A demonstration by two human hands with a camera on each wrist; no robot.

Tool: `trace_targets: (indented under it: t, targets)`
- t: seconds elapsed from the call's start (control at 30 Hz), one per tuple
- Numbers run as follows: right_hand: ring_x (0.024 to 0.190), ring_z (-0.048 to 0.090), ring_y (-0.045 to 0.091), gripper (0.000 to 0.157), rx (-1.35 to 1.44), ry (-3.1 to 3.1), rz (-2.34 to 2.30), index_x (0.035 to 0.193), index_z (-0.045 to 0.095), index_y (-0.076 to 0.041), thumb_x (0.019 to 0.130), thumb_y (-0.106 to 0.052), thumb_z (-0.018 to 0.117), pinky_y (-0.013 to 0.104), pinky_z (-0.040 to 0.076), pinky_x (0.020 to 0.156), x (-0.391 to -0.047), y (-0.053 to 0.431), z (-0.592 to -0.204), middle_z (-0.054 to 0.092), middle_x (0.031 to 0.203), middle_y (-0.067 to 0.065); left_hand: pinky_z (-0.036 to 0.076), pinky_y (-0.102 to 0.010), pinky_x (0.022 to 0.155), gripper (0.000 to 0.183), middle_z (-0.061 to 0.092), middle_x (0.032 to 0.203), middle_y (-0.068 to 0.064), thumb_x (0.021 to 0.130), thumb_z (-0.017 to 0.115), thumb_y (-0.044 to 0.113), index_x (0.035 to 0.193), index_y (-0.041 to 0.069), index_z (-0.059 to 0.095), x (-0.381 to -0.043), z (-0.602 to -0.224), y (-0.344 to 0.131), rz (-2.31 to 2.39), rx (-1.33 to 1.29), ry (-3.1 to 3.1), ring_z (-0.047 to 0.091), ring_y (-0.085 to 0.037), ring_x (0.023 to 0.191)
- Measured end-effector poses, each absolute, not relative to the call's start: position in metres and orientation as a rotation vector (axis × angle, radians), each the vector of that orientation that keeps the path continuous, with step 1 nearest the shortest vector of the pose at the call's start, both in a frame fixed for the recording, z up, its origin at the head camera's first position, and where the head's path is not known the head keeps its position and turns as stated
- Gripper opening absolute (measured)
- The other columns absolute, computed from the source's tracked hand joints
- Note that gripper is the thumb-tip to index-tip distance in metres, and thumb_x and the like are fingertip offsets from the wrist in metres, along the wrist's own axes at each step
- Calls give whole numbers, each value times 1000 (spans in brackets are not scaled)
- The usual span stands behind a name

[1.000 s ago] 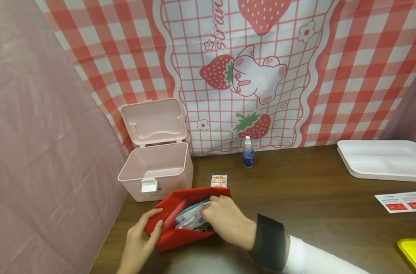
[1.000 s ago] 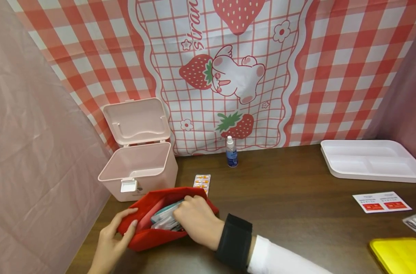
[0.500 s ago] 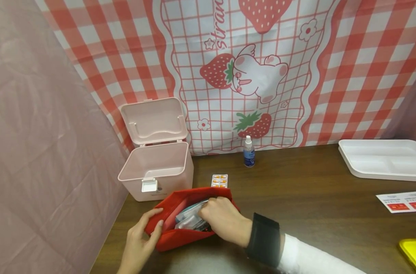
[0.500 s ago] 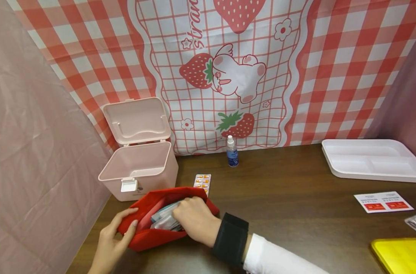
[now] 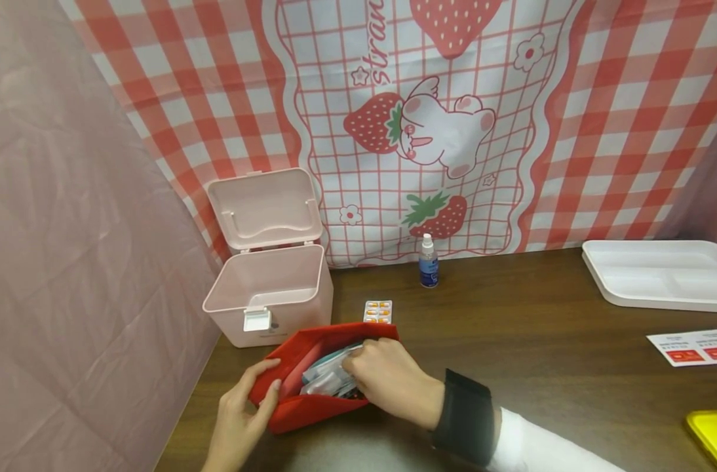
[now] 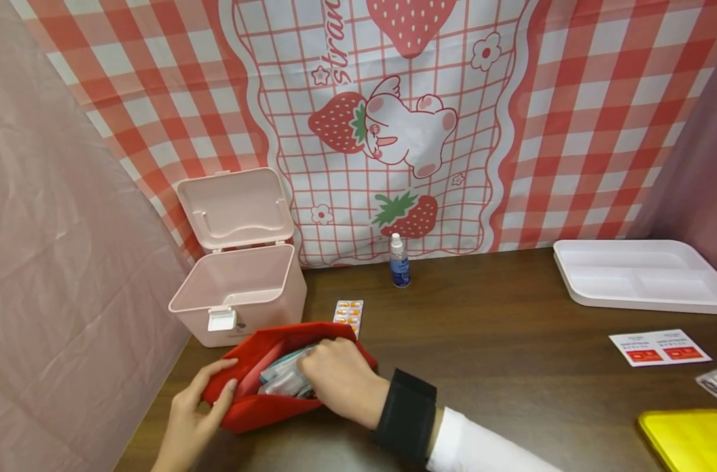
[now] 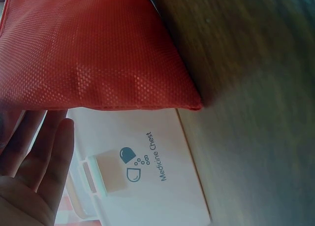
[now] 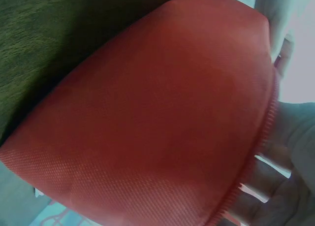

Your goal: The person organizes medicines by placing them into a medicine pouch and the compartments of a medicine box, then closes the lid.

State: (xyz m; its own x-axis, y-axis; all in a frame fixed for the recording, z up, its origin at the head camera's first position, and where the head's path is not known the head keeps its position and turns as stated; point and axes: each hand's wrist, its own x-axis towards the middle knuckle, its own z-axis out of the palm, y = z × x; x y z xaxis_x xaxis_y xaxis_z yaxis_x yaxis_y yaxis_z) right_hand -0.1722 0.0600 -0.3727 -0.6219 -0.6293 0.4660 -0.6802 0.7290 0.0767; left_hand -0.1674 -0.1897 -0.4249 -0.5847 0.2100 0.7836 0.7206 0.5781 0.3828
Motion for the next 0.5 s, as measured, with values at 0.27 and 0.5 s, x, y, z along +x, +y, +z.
trace_targets:
  t: [0.27, 0.5]
  targets:
    - [59, 49, 10, 9, 967, -2352, 258, 70, 61, -19, 77, -22, 67, 23, 36, 52, -161, 70, -359, 61, 67, -9, 44, -10, 75, 47, 68, 95, -4, 69, 70, -8, 111, 9, 61, -168, -424, -190, -919, -744, -2098, 63, -7, 80]
    - [68, 55, 8, 3, 895, -2187, 410, 79, 66, -17, 78, -19, 66, 24, 44, 60, -158, 82, -346, 63, 73, -8, 44, -10, 76, 48, 69, 96, -3, 68, 71, -8, 111, 10, 61, -168, -424, -190, -903, -740, -2098, 64, -7, 81]
